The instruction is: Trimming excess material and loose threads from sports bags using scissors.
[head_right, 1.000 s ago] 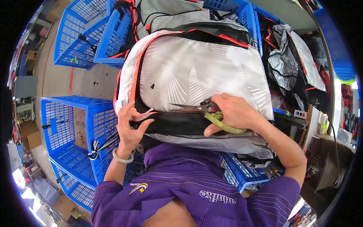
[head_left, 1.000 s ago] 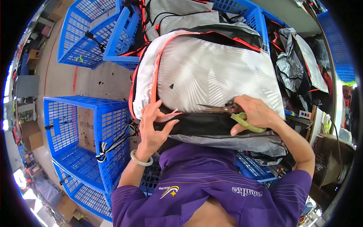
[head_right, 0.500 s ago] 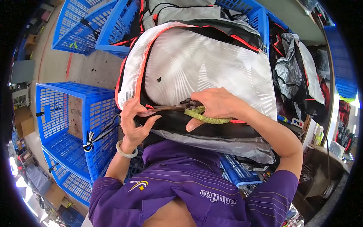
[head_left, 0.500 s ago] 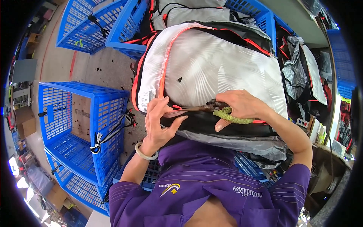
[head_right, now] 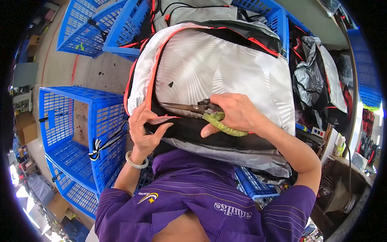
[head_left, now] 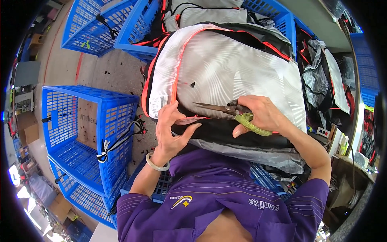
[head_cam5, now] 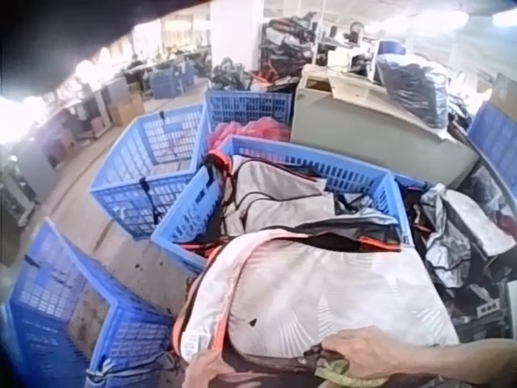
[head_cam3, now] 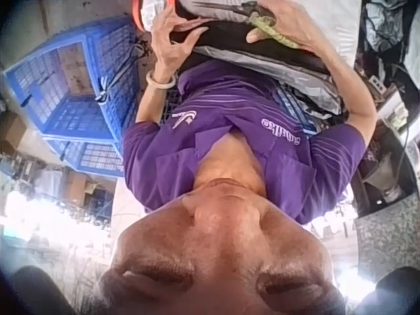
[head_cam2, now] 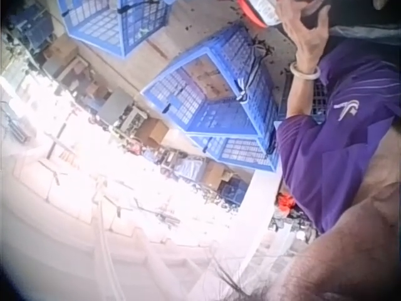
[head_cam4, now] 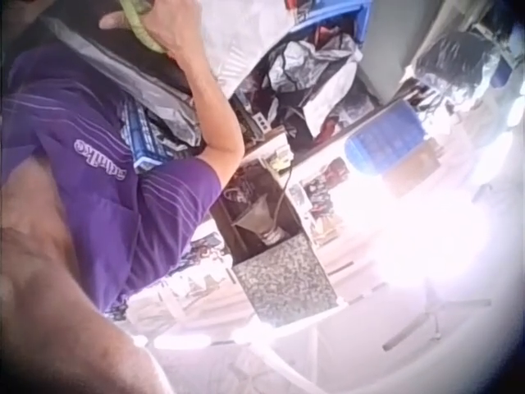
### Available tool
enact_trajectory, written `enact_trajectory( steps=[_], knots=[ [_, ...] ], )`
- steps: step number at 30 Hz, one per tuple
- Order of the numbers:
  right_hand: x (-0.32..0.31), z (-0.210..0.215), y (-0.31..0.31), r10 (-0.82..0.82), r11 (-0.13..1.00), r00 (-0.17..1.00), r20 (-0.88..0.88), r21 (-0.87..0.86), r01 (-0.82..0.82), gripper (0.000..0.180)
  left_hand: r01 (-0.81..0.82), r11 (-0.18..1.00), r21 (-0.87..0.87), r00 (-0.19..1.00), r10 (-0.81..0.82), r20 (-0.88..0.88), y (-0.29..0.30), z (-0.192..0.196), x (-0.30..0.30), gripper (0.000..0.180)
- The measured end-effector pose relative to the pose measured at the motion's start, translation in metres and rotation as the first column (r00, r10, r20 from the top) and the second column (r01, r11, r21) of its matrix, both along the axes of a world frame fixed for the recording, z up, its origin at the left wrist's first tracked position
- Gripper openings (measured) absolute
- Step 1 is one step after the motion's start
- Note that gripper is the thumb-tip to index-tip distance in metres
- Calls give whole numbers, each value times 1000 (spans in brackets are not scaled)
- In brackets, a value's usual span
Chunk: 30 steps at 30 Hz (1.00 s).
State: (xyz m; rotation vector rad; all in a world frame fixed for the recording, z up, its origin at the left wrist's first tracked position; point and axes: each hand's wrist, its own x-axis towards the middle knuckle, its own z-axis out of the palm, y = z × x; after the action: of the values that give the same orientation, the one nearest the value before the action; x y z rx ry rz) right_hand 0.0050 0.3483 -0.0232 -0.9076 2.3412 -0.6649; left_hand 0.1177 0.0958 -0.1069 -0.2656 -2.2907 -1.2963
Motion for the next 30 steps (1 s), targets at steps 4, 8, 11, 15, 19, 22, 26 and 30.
enact_trajectory(
  steps=[4,8,11,15,19,22,26,30],
  knots=[
    [3,0,7,40,996,999,-13,85,-39,78,-8,1000,8,1000,8,8,3,2,0,59],
    [5,1,2,123,985,992,-23,123,-119,72,0,1000,11,1000,0,2,0,-1,3,63],
    [2,1,-9,125,987,992,-9,102,-124,68,-5,1000,26,1000,5,10,-3,-1,3,64],
    [1,-6,-13,100,991,995,-13,91,-99,62,-15,1000,-5,1000,15,-2,-5,5,-1,63],
    [2,16,17,-88,996,991,-101,-27,86,62,65,998,23,983,-68,168,-3,26,-10,78],
    [1,42,81,-553,821,814,-179,50,569,54,329,926,-184,885,-234,403,-12,48,-27,90],
    [67,32,179,-708,554,473,-525,2,833,59,596,662,-455,786,-364,499,1,67,-41,102],
    [148,-2,184,-933,137,235,273,-334,933,17,632,479,-610,775,-404,486,43,53,-44,104]
  ],
)
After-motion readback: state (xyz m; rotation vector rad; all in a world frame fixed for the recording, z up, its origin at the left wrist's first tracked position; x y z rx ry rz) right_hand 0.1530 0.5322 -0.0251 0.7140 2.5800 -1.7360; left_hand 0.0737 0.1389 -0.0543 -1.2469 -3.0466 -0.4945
